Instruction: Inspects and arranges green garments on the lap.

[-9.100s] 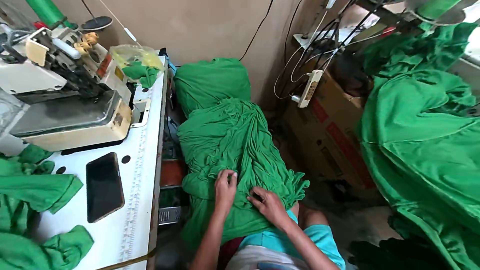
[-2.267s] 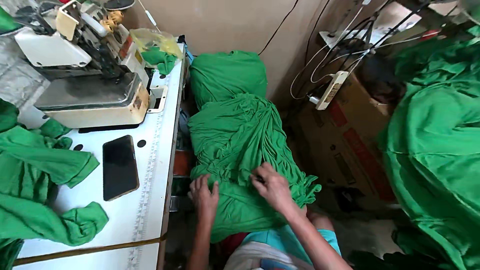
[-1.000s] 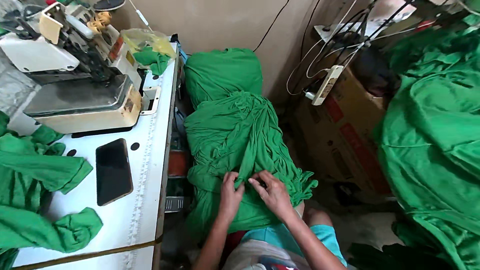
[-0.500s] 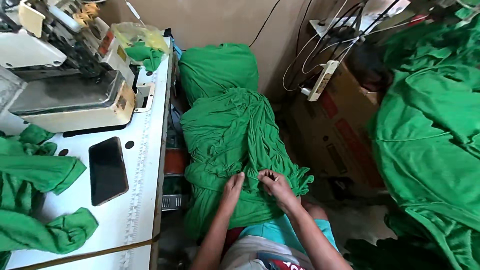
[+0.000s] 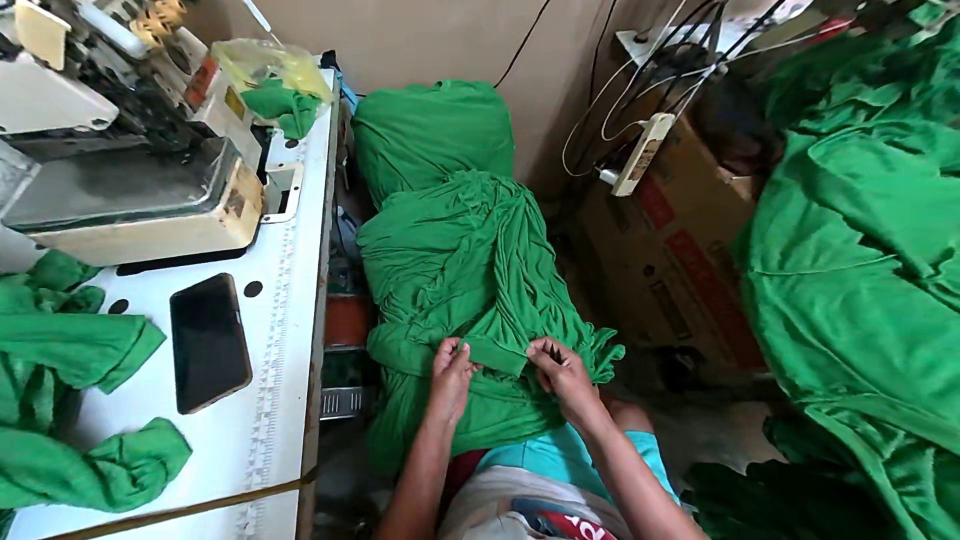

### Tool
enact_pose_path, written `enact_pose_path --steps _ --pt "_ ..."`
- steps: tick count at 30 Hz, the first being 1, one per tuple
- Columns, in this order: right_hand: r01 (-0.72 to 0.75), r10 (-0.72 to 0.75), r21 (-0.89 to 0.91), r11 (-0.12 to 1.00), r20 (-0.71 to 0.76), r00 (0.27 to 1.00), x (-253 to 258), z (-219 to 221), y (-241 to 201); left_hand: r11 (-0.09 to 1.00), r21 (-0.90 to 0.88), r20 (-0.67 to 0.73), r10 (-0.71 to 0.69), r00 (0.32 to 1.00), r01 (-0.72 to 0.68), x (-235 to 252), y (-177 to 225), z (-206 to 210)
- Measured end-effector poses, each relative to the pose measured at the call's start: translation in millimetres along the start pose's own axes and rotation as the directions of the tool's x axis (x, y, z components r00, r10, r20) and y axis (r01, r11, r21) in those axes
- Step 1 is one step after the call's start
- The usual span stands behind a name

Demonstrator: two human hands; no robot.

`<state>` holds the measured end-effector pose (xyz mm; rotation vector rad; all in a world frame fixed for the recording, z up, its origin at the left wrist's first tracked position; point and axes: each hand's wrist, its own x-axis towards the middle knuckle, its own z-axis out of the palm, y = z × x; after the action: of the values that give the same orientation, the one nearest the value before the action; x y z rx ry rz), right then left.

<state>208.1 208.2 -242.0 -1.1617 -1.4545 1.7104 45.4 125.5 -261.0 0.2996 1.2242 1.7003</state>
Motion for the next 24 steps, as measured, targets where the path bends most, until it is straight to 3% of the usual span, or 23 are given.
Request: enact_pose_path --steps 4,6,8,10,12,14,16,17,18,19,21,22,24 --pt "0.006 -0.006 -0.016 1.0 -0.001 1.0 -0.1 -0.2 -0.8 1.0 0.008 -0.025 -0.004 1.0 0.004 -0.2 -4.1 1.3" --pt "0.094 -0.102 -0.25 0.964 -0.019 0.995 -0.3 -3.7 -5.8 0.992 0.11 0.03 0.06 0.998 -0.063 -2.2 -4.1 5.4" --pt "0.173 -0.226 -0.516 0.839 -0.041 0.973 -1.7 -9.6 -20.6 0.957 0.239 0.152 0.129 0.98 -0.163 -6.4 -4.9 15.7" --pt "0.238 -0.366 -0.651 0.721 -0.067 0.928 0.4 -12.2 -35.4 0.857 0.442 0.289 0.144 0.946 -0.266 -13.0 -7.1 32.7" --pt "0.27 -0.427 -0.676 0.686 -0.074 0.901 9.0 -12.7 -44.9 0.702 0.619 0.439 0.064 0.896 -0.353 -17.8 -11.7 49.3" --pt "0.228 -0.333 -0.692 0.685 -0.02 0.943 22.0 -12.4 -46.6 0.563 0.688 0.599 -0.084 0.796 -0.458 -17.1 -13.9 58.4" --pt "0.115 -0.107 -0.753 0.647 0.06 0.992 37.5 -12.7 -34.2 0.508 0.689 0.693 -0.254 0.675 -0.517 -13.4 -4.9 61.1" --pt "0.067 -0.007 -0.792 0.607 0.079 0.997 42.9 -11.0 -24.7 0.508 0.691 0.7 -0.293 0.651 -0.514 -10.6 1.1 58.5" --pt "0.054 0.027 -0.829 0.556 0.083 0.996 44.8 -7.4 -15.6 0.523 0.702 0.682 -0.298 0.667 -0.484 -7.3 7.0 53.1" --pt "0.066 0.009 -0.862 0.503 0.081 0.997 43.6 -3.3 -9.3 0.554 0.717 0.635 -0.268 0.725 -0.424 -4.1 12.0 45.9" --pt "0.098 -0.051 -0.898 0.429 0.085 0.995 38.3 3.4 -5.4 0.573 0.763 0.436 -0.112 0.893 -0.3 3.6 20.1 30.9" --pt "0.111 -0.076 -0.906 0.408 0.088 0.993 35.8 5.6 -4.1 0.506 0.819 0.316 -0.005 0.949 -0.27 10.3 22.8 22.6" --pt "0.112 -0.088 -0.916 0.386 0.085 0.993 32.6 7.8 -3.3 0.235 0.952 0.174 0.116 0.978 -0.197 29.5 30.1 4.3"
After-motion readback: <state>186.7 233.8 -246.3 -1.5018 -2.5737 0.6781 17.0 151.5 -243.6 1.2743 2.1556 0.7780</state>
